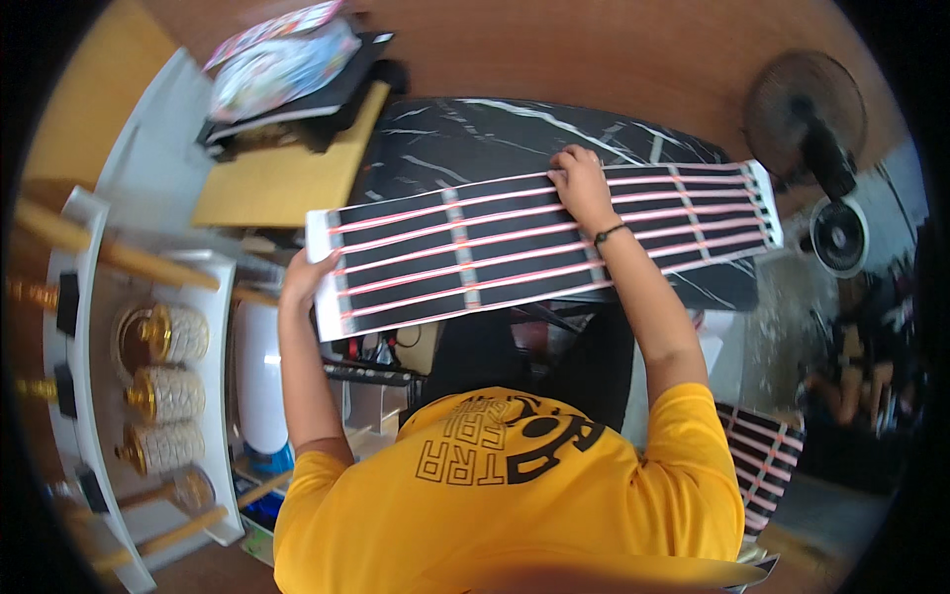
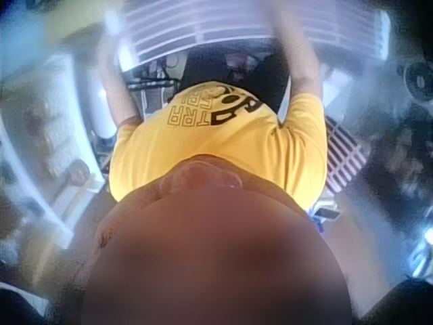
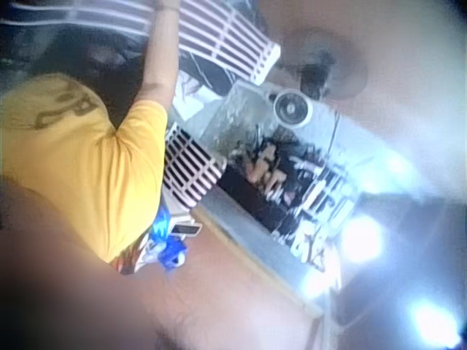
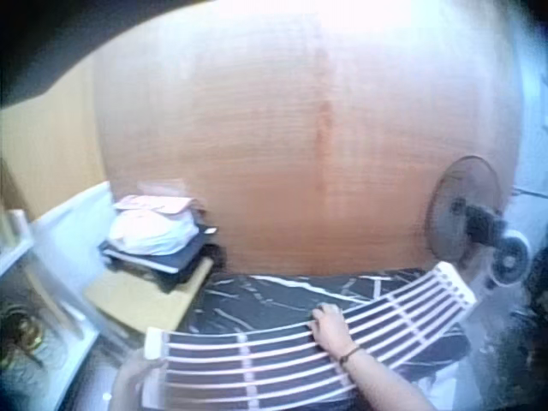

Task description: The person assembles a paper grid by folding and taping pink and white strips onto a black base. They repeatedly fold the strips, align them, and secure them with tape, then flip the grid to work on the other side.

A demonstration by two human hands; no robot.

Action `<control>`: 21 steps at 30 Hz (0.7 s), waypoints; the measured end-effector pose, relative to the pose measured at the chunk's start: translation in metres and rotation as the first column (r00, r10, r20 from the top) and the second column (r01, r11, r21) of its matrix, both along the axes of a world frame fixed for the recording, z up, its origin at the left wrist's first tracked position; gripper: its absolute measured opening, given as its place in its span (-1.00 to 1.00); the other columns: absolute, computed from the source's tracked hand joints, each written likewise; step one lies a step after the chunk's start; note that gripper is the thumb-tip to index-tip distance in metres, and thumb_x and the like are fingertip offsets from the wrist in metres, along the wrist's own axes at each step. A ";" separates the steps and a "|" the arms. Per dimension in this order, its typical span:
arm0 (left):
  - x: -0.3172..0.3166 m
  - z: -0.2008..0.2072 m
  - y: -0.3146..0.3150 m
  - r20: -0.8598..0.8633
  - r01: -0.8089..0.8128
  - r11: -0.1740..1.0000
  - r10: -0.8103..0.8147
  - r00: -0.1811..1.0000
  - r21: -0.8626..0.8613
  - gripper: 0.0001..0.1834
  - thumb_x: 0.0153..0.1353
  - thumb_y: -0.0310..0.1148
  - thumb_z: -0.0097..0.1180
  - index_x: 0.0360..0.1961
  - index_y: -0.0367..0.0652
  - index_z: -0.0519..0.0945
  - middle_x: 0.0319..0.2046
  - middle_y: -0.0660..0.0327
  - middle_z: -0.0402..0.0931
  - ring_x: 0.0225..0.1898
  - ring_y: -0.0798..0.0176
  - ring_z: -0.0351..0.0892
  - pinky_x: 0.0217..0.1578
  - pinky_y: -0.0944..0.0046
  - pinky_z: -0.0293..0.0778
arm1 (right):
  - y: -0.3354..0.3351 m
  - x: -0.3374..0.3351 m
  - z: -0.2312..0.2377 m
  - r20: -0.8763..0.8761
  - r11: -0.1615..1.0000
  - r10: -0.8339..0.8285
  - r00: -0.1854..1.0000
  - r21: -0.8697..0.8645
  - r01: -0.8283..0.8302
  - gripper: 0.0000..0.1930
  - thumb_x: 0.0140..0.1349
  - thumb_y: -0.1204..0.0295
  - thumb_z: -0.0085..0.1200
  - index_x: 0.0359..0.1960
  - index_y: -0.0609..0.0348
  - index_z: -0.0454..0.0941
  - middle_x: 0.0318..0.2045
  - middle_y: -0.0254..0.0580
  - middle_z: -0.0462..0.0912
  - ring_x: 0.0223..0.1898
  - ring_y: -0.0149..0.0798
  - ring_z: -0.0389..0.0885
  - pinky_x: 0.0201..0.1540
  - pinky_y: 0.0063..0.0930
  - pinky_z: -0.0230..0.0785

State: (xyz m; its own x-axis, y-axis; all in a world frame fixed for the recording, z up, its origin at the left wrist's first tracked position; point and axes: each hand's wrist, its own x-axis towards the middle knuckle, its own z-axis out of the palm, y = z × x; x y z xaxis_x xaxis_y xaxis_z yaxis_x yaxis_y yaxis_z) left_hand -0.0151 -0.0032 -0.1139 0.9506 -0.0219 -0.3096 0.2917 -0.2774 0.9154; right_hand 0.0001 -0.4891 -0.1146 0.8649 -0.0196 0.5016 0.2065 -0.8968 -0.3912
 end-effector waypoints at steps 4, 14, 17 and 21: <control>0.012 -0.009 0.005 0.057 -0.038 0.997 0.041 0.998 -0.063 -0.54 0.27 -0.30 0.27 0.10 -0.36 0.50 -0.07 0.07 0.64 -0.10 0.23 0.63 -0.04 0.24 0.51 | 0.109 0.017 -0.006 0.022 0.925 0.315 0.949 0.216 -0.312 -0.85 0.16 0.38 0.20 -0.29 0.14 0.70 -0.26 -0.05 0.67 -0.10 0.04 0.57 0.04 -0.14 0.38; 0.021 0.003 -0.003 0.332 -0.078 0.980 0.136 0.933 -0.182 -0.65 0.40 -0.34 0.11 0.10 -0.35 0.54 -0.16 0.15 0.67 -0.21 0.37 0.62 -0.13 0.36 0.50 | 0.284 0.022 -0.003 0.066 0.697 0.556 0.829 0.505 -0.508 -0.69 0.15 0.43 0.21 -0.05 0.22 0.63 -0.05 0.00 0.60 0.03 0.08 0.51 0.16 -0.16 0.32; 0.008 0.003 -0.002 0.263 -0.098 0.974 0.151 0.953 -0.204 -0.69 0.41 -0.36 0.08 0.07 -0.32 0.57 -0.13 0.19 0.67 -0.20 0.42 0.60 -0.12 0.37 0.49 | 0.295 0.013 -0.009 0.011 0.738 0.545 0.838 0.467 -0.486 -0.68 0.16 0.41 0.21 -0.04 0.18 0.64 0.01 -0.02 0.57 0.04 0.07 0.51 0.20 -0.13 0.26; 0.001 0.001 -0.005 0.251 -0.131 0.967 0.186 0.950 -0.221 -0.72 0.42 -0.37 0.07 0.02 -0.33 0.59 -0.19 0.20 0.68 -0.25 0.43 0.60 -0.17 0.39 0.50 | 0.299 0.007 -0.010 0.109 0.752 0.484 0.868 0.455 -0.477 -0.72 0.14 0.40 0.23 -0.10 0.18 0.67 -0.07 -0.03 0.60 0.00 0.07 0.53 0.11 -0.14 0.33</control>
